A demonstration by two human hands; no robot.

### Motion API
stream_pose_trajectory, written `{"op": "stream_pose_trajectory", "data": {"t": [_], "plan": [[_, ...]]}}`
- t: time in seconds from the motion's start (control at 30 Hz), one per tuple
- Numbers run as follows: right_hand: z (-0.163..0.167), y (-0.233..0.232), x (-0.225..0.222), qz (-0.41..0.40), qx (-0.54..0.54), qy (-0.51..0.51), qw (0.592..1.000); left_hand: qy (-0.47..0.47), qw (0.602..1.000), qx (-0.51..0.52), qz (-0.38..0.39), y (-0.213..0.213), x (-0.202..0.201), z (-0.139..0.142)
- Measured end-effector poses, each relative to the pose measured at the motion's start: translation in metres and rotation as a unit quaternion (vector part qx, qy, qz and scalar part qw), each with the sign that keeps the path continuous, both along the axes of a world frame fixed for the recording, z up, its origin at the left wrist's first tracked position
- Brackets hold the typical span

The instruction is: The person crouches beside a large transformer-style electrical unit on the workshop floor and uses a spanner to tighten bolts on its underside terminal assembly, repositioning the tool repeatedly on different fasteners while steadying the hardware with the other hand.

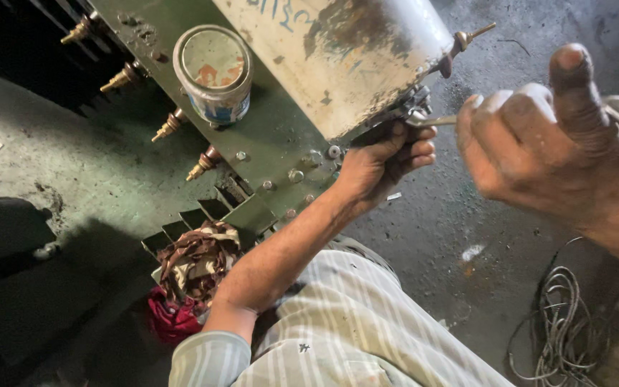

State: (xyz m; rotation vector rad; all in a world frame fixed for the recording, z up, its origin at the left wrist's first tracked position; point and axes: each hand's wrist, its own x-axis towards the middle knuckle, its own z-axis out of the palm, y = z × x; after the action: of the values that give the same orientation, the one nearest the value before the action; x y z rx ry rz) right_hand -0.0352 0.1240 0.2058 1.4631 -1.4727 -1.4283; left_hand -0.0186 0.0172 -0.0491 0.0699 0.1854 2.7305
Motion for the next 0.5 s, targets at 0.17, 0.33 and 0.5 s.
{"op": "stream_pose_trajectory", "data": {"t": [0.17,0.33,0.5], "plan": [[-0.003,-0.040,0.021,-0.009,0.010,0.019,1.000,-0.015,0.998,0.068,-0.003,0.008,-0.004,-0.012],[-0.023,-0.019,0.012,-0.030,0.047,-0.037,0.998,-0.032,0.995,0.097,0.013,0.019,-0.002,-0.012],[-0.025,0.043,-0.029,-0.121,-0.144,-0.210,0.959,-0.057,0.996,0.064,0.012,0.014,0.000,-0.004]]}}
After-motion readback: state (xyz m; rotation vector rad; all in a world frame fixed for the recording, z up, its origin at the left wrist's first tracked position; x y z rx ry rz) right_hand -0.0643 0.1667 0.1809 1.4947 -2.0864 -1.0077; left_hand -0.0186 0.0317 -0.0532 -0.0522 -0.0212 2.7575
